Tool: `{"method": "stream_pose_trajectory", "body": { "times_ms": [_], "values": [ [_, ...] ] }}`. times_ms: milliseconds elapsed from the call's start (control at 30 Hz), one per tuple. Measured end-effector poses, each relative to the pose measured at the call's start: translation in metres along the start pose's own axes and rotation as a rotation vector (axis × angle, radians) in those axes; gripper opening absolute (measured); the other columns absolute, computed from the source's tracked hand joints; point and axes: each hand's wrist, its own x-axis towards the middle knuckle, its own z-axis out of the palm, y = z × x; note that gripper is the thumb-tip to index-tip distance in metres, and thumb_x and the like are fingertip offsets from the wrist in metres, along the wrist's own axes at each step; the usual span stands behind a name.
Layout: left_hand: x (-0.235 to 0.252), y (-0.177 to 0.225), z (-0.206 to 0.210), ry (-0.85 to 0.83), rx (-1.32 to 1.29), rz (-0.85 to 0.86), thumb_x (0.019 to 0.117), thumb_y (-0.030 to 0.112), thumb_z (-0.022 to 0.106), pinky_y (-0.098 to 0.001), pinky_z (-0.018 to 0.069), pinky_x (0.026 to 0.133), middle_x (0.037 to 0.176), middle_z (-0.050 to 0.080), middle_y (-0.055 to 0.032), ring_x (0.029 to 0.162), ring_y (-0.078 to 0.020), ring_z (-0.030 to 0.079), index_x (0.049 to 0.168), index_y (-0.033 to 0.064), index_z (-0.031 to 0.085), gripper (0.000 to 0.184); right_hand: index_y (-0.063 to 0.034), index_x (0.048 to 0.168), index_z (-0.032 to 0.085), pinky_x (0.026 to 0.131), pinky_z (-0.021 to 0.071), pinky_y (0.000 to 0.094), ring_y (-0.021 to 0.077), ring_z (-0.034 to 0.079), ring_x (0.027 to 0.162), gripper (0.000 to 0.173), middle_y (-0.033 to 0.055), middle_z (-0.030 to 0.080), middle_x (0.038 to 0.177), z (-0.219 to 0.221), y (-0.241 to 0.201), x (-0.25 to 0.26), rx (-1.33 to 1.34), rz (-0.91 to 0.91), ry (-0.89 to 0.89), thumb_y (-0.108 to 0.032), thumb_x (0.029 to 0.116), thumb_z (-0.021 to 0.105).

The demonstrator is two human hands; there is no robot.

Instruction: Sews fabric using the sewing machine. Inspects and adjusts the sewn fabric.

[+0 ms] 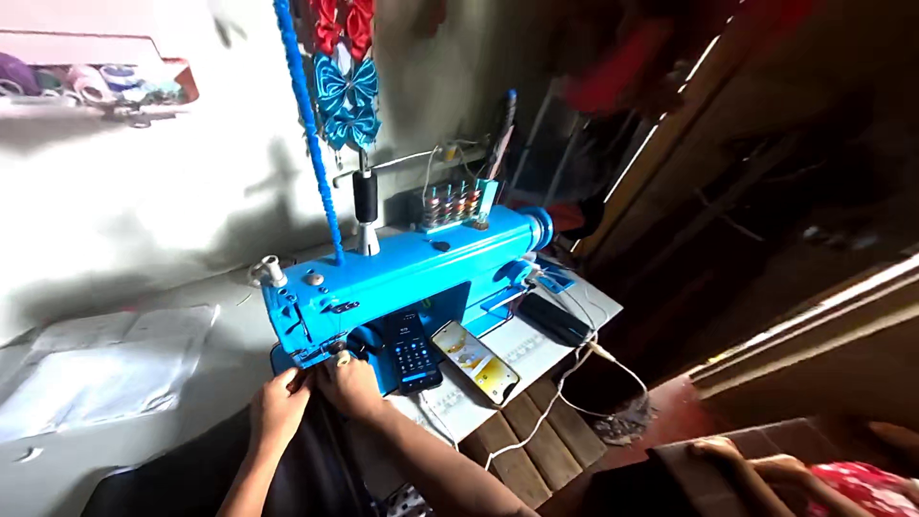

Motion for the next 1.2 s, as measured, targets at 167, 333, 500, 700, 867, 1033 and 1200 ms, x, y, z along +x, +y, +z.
{"method": "stream_pose_trajectory", "body": {
  "times_ms": [167,333,500,700,867,1033,1200],
  "values": [
    [-0.002,0.001,-0.003,0.005,-0.027,0.01,0.096,0.012,0.067,-0.0581,0.0522,0.081,0.088,0.071,-0.0254,0.084,-0.038,0.069,0.097,-0.0089,0.072,0.022,0.0015,0.128,0.065,0.094,0.0521,0.0573,0.0394,0.068,0.113,0.036,0.0224,0.066,0.129,0.001,-0.002,-0.001,0.009,0.015,0.018,-0.022,0.1055,0.05],
    [-0.003,0.006,-0.007,-0.035,-0.065,-0.037,0.0964,0.014,0.067,-0.0539,0.053,0.087,0.093,0.072,-0.0236,0.09,-0.0337,0.07,0.101,-0.0082,0.072,0.023,0.0055,0.123,0.067,0.095,0.0522,0.0571,0.0406,0.069,0.111,0.037,0.0251,0.069,0.12,0.003,0.002,0.0,0.011,0.009,0.119,-0.024,0.1023,0.057],
    [-0.002,-0.011,0.002,-0.011,-0.142,-0.046,0.0949,0.016,0.07,-0.0528,0.0555,0.081,0.087,0.072,-0.0172,0.083,-0.0288,0.07,0.096,-0.0025,0.074,0.019,0.0052,0.111,0.07,0.086,0.0544,0.0625,0.044,0.07,0.098,0.03,0.0266,0.07,0.109,0.022,0.028,0.008,0.074,-0.138,0.23,-0.021,0.0985,0.066],
    [0.002,-0.017,0.004,-0.053,-0.132,-0.046,0.0958,0.019,0.068,-0.0506,0.0545,0.079,0.086,0.071,-0.0138,0.082,-0.0257,0.069,0.097,-0.0004,0.074,0.02,0.006,0.105,0.072,0.088,0.0556,0.0563,0.0399,0.071,0.097,0.023,0.0249,0.071,0.107,0.026,0.033,0.008,0.155,-0.235,0.311,-0.014,0.0981,0.063],
    [0.003,-0.019,0.005,-0.036,-0.162,-0.022,0.0956,0.02,0.07,-0.0453,0.0573,0.083,0.09,0.074,-0.0118,0.083,-0.0202,0.071,0.1,0.0006,0.075,0.02,0.0021,0.108,0.072,0.086,0.0562,0.0547,0.0363,0.071,0.097,0.02,0.0213,0.072,0.108,0.022,0.038,-0.007,0.154,-0.237,0.21,-0.011,0.0984,0.062],
    [0.002,-0.019,0.005,-0.034,-0.193,-0.019,0.0969,0.015,0.067,-0.0376,0.0569,0.083,0.094,0.076,-0.0092,0.084,-0.014,0.071,0.104,0.0027,0.076,0.017,-0.0022,0.103,0.074,0.077,0.0567,0.0537,0.0339,0.071,0.091,0.013,0.0163,0.072,0.102,0.044,0.038,-0.049,0.067,-0.362,0.239,-0.008,0.0945,0.066],
    [0.002,-0.023,0.01,0.015,-0.201,-0.011,0.0949,0.017,0.069,-0.0311,0.0558,0.075,0.086,0.075,-0.0043,0.076,-0.0073,0.068,0.098,0.0052,0.077,0.014,-0.0067,0.101,0.077,0.077,0.0525,0.0484,0.0304,0.069,0.094,0.013,0.0134,0.072,0.106,0.058,0.041,-0.058,0.036,-0.428,0.312,-0.013,0.0952,0.067]
  ]
}}
